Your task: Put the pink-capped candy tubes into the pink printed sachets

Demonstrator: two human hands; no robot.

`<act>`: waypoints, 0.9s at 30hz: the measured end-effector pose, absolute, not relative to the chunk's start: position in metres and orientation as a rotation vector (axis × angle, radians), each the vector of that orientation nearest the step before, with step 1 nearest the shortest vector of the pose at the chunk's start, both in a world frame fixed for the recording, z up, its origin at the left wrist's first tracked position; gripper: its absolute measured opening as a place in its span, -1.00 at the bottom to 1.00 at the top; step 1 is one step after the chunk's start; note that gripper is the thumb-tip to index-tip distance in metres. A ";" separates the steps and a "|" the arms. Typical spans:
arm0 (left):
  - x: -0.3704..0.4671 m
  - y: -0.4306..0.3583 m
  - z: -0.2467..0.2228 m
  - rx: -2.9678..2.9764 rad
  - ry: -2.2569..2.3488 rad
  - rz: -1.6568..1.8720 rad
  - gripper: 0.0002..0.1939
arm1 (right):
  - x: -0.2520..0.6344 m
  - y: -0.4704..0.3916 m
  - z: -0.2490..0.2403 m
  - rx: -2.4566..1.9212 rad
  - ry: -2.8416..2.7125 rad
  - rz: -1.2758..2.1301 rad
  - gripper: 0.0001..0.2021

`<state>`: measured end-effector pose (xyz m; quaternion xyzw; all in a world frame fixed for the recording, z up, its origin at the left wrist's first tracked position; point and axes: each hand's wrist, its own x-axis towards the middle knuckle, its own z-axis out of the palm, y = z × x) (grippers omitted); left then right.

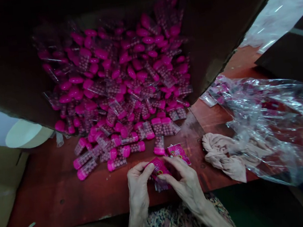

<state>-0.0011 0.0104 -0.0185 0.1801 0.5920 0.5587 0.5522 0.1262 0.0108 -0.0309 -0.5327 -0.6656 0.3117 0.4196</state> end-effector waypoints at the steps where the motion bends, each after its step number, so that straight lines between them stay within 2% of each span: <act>1: -0.001 0.011 -0.019 0.408 1.390 1.327 -0.91 | 0.125 0.012 -0.030 -1.322 -1.664 0.838 -0.83; 2: 0.000 0.011 -0.019 0.393 1.382 1.333 -0.91 | 0.124 0.014 -0.030 -1.311 -1.666 0.872 -0.84; 5: 0.002 0.011 -0.021 0.363 1.372 1.359 -0.92 | 0.120 0.015 -0.031 -1.306 -1.675 0.860 -0.70; 16: 0.002 0.020 -0.017 0.281 1.307 1.376 -0.88 | 0.114 0.021 -0.029 -1.243 -1.758 0.773 -0.64; 24: 0.001 0.026 -0.021 0.240 1.287 1.402 -0.82 | 0.118 0.031 -0.020 -1.257 -1.766 0.843 -0.84; 27: 0.004 0.028 -0.020 0.238 1.307 1.434 -0.79 | 0.118 0.033 -0.014 -1.265 -1.655 1.028 -0.83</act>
